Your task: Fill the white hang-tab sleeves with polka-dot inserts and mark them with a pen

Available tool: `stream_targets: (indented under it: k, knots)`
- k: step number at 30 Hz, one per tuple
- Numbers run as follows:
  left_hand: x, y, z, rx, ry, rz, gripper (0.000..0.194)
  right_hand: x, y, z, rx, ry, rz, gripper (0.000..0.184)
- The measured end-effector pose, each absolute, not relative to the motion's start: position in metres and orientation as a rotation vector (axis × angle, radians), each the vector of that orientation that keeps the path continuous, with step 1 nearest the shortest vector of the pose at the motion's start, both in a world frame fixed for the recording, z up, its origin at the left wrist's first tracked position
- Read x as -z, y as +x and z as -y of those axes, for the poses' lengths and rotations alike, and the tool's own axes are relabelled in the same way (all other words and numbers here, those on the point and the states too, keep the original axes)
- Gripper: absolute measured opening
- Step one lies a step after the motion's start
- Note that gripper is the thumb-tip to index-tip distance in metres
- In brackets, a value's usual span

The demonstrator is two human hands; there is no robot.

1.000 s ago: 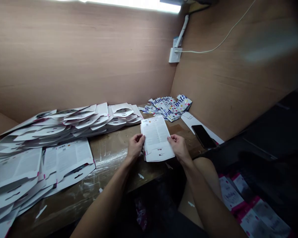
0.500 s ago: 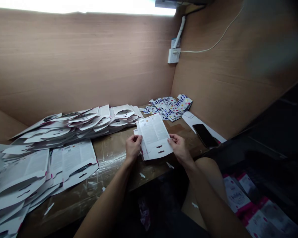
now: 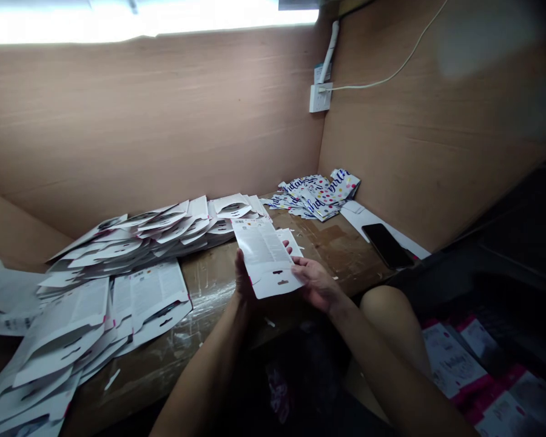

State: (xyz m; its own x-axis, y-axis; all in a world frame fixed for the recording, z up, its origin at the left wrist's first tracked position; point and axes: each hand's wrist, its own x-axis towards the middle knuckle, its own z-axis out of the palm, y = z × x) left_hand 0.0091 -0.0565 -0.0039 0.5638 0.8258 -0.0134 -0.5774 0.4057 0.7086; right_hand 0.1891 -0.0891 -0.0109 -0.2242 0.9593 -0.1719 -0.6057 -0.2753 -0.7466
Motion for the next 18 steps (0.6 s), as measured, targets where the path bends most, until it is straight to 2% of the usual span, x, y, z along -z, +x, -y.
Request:
stream_targets:
  k: [3, 6, 11, 13, 15, 18]
  knots:
    - [0.002, 0.006, 0.053, -0.951, 0.682, -0.368, 0.123, 0.008, 0.184, 0.094, -1.742, -0.718, 0.763, 0.046]
    - [0.000, 0.006, 0.053, -0.994, 0.668, -0.368, 0.121, 0.014, 0.176, 0.095, -1.565, -0.854, 0.877, 0.037]
    - [-0.004, 0.009, 0.057, -1.012, 0.646, -0.403, 0.120, 0.022, 0.173, 0.096, -0.831, -1.361, 1.344, 0.027]
    - [-0.004, 0.010, 0.058, -0.993, 0.640, -0.413, 0.120, 0.021, 0.172, 0.096, -0.667, -1.461, 1.424, 0.027]
    - [-0.002, 0.010, 0.058, -0.984, 0.641, -0.419, 0.118, 0.022, 0.170, 0.094, -0.748, -1.462, 1.368, 0.025]
    - [0.001, 0.012, 0.058, -0.943, 0.647, -0.425, 0.116, 0.025, 0.164, 0.087, -1.170, -1.326, 1.075, 0.033]
